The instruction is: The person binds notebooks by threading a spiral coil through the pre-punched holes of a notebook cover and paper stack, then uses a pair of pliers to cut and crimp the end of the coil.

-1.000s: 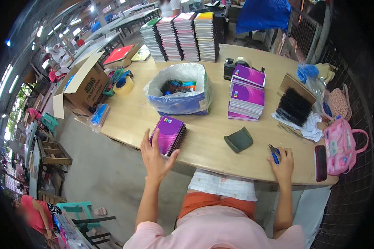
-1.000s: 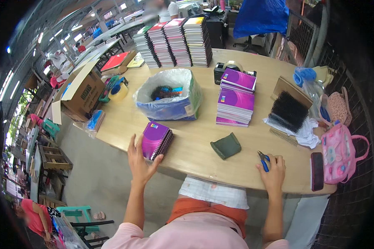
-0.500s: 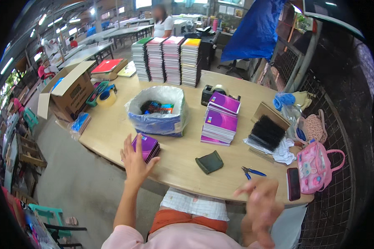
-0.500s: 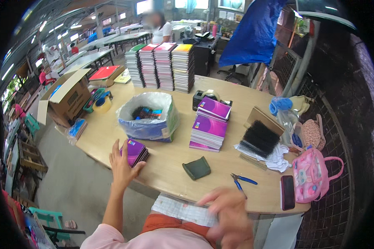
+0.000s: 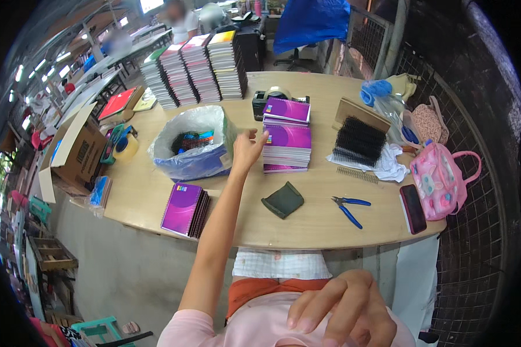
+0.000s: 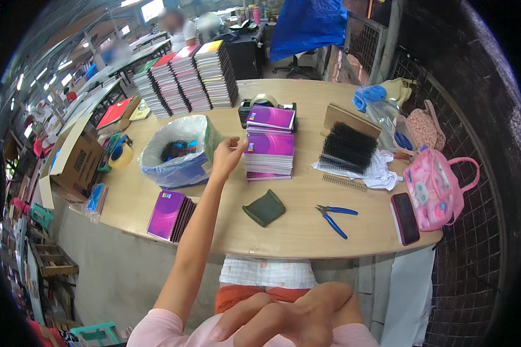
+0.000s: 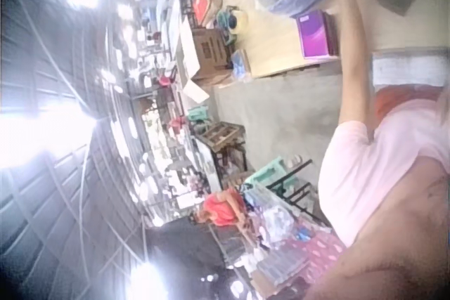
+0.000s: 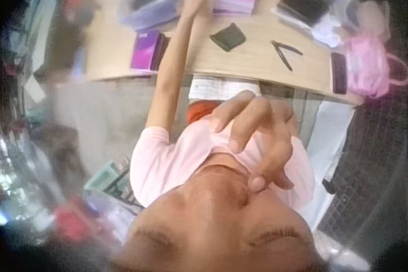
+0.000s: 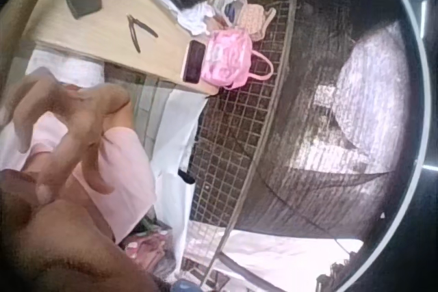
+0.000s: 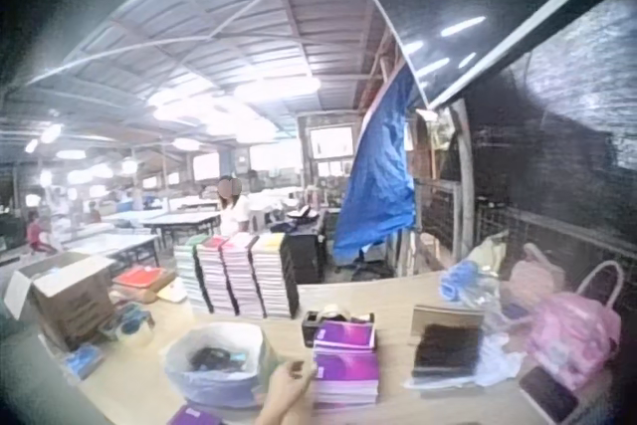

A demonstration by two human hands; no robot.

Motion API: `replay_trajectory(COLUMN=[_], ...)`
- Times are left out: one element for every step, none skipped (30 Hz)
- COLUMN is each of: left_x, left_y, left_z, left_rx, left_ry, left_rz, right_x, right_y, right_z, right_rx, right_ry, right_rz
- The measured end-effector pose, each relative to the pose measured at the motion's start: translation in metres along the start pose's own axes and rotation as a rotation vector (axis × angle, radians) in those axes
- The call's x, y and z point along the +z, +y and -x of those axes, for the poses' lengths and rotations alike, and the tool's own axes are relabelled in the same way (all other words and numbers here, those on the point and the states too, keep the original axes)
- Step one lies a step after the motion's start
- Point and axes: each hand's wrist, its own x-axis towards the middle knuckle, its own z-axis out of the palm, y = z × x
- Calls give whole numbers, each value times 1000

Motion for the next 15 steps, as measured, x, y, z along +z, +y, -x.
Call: replay_trajectory(left_x=[7, 12, 15, 23, 25, 26, 28, 22, 12, 2, -9, -23, -18, -25, -30], left_y=[-1, -1, -3, -10, -13, -15, -16, -22, -29, -35, -38, -44, -24, -3, 17], left_z=[-16, -30, -40, -46, -54, -62, -64, -66, -69, -69, -66, -59, -44, -20, 6], left_rx=[-45, -88, -132, -141, -144, -147, -193, -200, -209, -216, -191, -168, -103, -50, 9], left_ry=[-35, -68, -100, -155, -207, -258, -260, -266, -269, -271, -194, -111, -72, -25, -38], left_rz=[-23, -45, -67, -30, 8, 46, 76, 93, 109, 127, 137, 144, 399, 649, 688], right_x=[-3, -3, -12, -16, -18, -14, -13, -9, 5, 3, 0, -14, -46, -80, -121], right_y=[6, 11, 20, 25, 28, 28, 25, 23, 11, 0, -8, -14, -21, -25, -27], right_z=[-1, -2, -6, -6, -6, -2, -3, -7, -16, -16, -16, -13, -3, 7, 18], right_rx=[-79, -159, -287, -356, -428, -444, -393, -341, -222, -90, 42, 150, 227, 317, 443], right_ry=[-4, -10, -69, -82, -99, -75, -15, 43, 126, 113, 90, 26, 10, 49, 152], right_rz=[3, 6, 22, 49, 76, 100, 108, 98, 66, 120, 180, 246, 416, 639, 940])
